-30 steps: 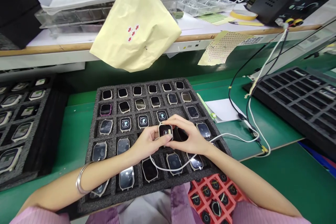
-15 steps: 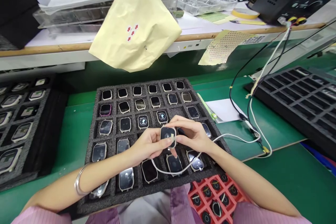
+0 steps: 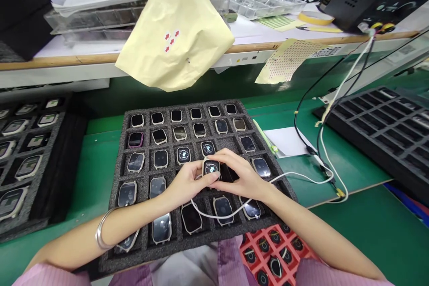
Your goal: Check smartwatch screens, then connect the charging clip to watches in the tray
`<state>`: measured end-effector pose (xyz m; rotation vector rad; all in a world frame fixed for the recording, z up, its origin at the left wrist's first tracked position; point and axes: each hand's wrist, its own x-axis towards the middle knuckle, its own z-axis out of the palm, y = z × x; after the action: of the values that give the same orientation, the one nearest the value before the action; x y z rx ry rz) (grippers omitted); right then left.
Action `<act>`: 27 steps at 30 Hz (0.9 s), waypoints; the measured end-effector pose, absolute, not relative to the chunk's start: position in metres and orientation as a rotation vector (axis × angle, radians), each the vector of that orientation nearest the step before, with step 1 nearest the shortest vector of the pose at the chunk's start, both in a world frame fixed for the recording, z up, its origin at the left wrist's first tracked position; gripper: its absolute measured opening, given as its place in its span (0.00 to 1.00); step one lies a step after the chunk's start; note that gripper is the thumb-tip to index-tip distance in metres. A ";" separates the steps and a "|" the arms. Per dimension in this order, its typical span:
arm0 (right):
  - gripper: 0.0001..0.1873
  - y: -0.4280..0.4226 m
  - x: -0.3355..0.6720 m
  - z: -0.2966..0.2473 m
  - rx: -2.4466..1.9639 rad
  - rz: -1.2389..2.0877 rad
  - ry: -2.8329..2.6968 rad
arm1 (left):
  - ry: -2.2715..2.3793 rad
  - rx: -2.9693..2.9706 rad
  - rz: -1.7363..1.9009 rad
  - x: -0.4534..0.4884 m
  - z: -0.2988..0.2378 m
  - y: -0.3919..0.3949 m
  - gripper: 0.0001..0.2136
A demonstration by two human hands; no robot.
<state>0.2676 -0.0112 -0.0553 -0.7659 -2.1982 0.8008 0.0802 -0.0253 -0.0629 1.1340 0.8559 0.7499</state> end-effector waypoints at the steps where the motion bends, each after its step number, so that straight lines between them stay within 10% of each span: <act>1: 0.24 -0.011 0.267 -0.055 -0.771 0.773 -2.205 | 0.863 1.141 0.741 0.080 -0.063 -0.025 0.17; 14: 0.19 -0.010 0.267 -0.052 -0.876 0.808 -2.026 | 0.686 0.892 0.591 0.078 -0.054 -0.024 0.27; 27: 0.25 -0.010 0.272 -0.046 -0.851 0.665 -2.395 | 0.758 1.091 0.735 0.077 -0.066 -0.021 0.15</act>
<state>0.2717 -0.0097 -0.0462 -0.8514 -2.3951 0.6649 0.0772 -0.0214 -0.0658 1.0912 0.7578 0.7345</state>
